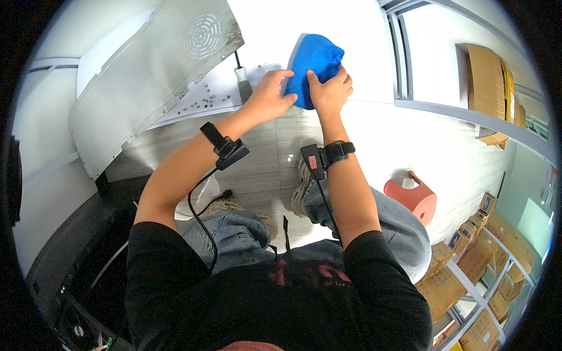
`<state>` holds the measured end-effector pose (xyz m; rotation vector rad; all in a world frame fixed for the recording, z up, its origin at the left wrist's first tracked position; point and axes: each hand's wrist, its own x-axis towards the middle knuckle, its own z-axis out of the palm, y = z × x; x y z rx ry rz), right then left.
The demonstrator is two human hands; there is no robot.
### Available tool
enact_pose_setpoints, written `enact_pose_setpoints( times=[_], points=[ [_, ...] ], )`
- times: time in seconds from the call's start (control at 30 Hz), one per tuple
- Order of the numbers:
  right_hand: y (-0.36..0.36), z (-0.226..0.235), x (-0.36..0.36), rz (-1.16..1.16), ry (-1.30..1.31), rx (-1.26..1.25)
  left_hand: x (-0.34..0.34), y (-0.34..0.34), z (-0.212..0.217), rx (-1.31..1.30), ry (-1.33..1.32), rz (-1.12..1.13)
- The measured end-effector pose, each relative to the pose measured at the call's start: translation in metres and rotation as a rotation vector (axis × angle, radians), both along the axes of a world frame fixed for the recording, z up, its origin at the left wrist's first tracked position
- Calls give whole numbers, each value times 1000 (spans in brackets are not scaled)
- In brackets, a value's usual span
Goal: The person uses a screwdriver to remove screws from the back panel of a large appliance. After removing the panel, they use a blue cloth to wipe the interior components.
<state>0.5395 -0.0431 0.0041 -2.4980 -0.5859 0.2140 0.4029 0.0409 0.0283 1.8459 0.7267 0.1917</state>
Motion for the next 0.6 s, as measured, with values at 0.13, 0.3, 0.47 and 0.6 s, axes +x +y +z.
enact_pose_setpoints(
  times=[0.13, 0.3, 0.47, 0.6],
  points=[
    [-3, 1, 7, -41, 329, 101, 21, -3, -18, -180, 36, 19],
    [-8, 18, 8, -120, 555, 495, 25, -3, -12, -581, -89, 76],
    [-15, 80, -5, 17, 556, 946, 17, 4, 43, -843, -345, 1],
    [-17, 129, -23, 197, 428, 1053, 9, 12, 77, -927, -464, 20]
  ],
)
